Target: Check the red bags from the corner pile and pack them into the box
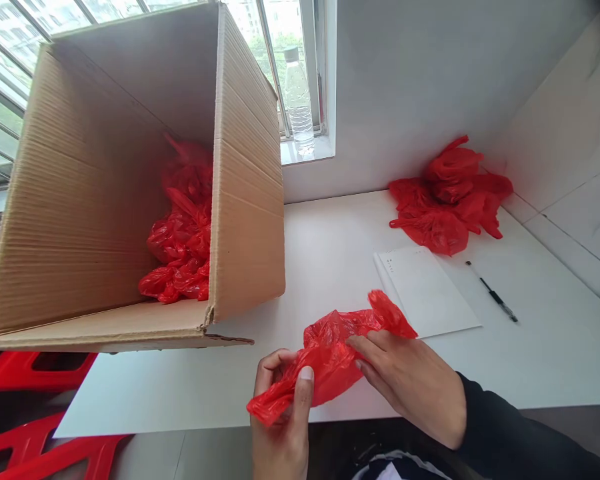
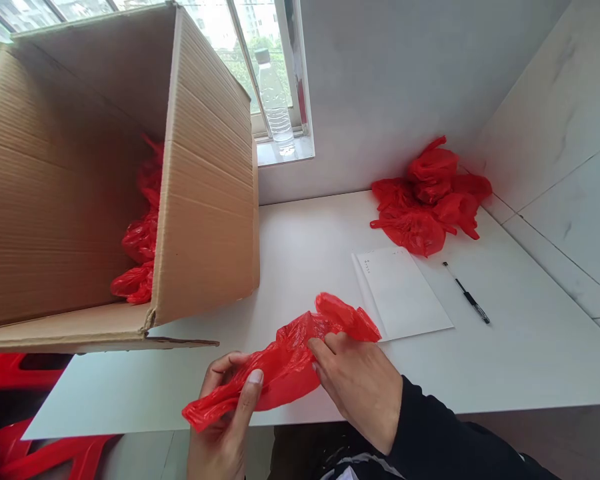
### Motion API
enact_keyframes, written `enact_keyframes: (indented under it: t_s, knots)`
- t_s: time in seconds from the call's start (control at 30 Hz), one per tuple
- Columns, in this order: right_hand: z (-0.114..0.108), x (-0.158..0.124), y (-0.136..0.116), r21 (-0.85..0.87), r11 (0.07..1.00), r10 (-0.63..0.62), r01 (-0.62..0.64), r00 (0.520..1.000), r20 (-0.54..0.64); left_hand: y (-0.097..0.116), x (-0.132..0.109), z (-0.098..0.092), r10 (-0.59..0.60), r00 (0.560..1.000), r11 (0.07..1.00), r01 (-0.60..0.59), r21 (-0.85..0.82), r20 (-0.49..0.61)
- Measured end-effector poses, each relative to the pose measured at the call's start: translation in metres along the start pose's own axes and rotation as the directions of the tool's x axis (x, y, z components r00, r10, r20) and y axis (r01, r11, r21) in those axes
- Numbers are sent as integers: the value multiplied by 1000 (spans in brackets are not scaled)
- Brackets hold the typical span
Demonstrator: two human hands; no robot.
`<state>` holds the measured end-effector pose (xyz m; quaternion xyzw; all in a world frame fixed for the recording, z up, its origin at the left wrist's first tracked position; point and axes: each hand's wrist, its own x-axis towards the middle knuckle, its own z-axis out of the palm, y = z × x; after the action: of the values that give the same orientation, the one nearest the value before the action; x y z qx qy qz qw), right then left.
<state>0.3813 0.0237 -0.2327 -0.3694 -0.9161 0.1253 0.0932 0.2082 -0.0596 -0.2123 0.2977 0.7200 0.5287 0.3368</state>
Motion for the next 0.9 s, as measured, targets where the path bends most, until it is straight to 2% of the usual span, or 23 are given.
enact_keyframes:
  t_s: [0.13,0.23,0.33,0.43,0.5,0.63,0.7,0.77,0.83,0.9]
  knots:
    - [-4,1,5,33,999,-4,7,996,-88,5,-6,-5,-97,993,989,89,117,73]
    - [-14,-2,3,48,999,8,0,985,-170,-1,-4,-10,-82,989,985,62,161,122]
    - [-24,-2,-5,85,985,-130,151,969,-209,-8,4,-12,-20,996,975,0,221,90]
    - [-24,2,-13,122,960,-237,253,963,-129,-11,13,-8,4,998,984,-14,176,60]
    - [-18,4,-15,87,974,-208,211,977,-47,-9,17,-2,5,1000,990,-9,141,27]
    - [-8,6,-12,-7,1000,-17,18,998,66,3,18,11,11,993,993,4,121,-120]
    - [-7,5,-10,-88,995,54,-46,995,83,9,17,16,-13,990,996,26,88,-138]
    - [-8,5,-13,-160,986,60,-54,998,33,12,15,20,-50,991,998,54,34,-123]
    - [-9,8,-17,-154,988,14,-17,1000,-18,13,15,23,-69,989,998,68,-18,-130]
    - [-6,16,-23,-97,995,-33,35,999,27,12,14,24,-67,987,997,61,-44,-149]
